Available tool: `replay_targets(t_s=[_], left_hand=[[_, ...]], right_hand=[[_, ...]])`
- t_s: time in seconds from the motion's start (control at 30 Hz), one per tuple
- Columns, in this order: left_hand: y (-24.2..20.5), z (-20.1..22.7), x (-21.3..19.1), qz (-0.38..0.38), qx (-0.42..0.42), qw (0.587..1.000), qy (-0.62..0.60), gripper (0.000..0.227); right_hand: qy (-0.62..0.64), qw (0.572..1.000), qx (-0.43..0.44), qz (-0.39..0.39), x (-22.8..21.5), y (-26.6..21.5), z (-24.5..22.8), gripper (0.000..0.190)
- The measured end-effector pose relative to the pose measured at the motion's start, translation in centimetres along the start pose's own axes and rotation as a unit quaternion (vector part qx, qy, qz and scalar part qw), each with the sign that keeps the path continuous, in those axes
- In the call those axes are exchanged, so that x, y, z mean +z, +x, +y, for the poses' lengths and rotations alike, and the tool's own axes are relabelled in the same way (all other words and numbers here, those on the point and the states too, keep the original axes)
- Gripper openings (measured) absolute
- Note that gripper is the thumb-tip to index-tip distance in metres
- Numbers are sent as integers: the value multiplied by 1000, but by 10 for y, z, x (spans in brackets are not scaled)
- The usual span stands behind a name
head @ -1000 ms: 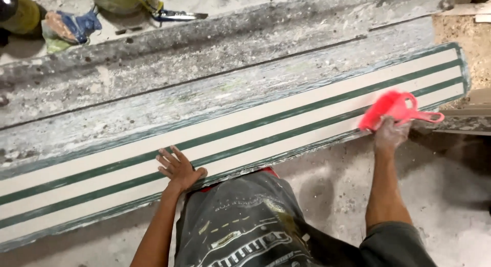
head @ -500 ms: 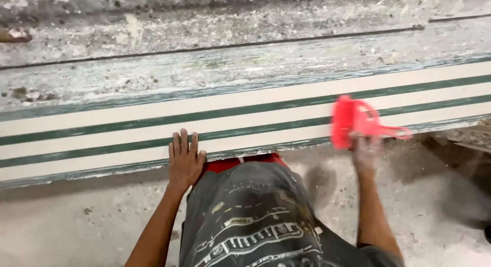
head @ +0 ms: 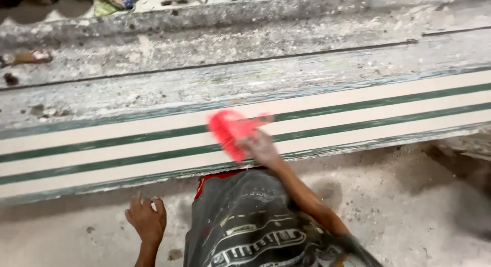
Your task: Scraping excess material from a plaster mold component, brushing it clean, and handling a bucket of mixture in a workshop.
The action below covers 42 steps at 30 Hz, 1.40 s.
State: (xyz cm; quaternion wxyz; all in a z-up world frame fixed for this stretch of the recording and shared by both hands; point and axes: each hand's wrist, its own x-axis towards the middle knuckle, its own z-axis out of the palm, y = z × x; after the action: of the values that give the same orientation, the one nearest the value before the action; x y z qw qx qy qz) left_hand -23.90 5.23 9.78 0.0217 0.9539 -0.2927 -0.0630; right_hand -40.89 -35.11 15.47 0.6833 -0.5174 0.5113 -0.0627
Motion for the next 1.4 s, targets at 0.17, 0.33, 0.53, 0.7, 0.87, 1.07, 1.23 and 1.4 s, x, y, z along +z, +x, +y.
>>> replay_targets(t_s=[0.17,0.33,0.53,0.7,0.87,1.07,1.23,1.4], left_hand=[[86,63,-14,134,70,977,-151,35],[131,121,8,97,104,961,-236,39],[182,193,22,17,203,954,-221,78],[227,216,43,-107,234,953,-160,84],[224,230,39,-30,274,951,-139,77],[238,238,42,-106,240,960,-97,76],[248,238,27,-177,230,956,-50,84],[250,239,16,-200,245,947,-63,84]], right_hand=[[-263,964,-27,-22,-12,35,19,28],[-190,927,-34,321,-190,1,44,21],[321,858,-54,396,-305,-17,119,14],[441,805,48,393,-269,10,210,17],[558,692,66,453,-255,37,239,38],[540,708,24,454,-235,26,208,36],[572,687,-27,447,-226,17,205,37],[569,689,-55,445,-217,4,204,32]])
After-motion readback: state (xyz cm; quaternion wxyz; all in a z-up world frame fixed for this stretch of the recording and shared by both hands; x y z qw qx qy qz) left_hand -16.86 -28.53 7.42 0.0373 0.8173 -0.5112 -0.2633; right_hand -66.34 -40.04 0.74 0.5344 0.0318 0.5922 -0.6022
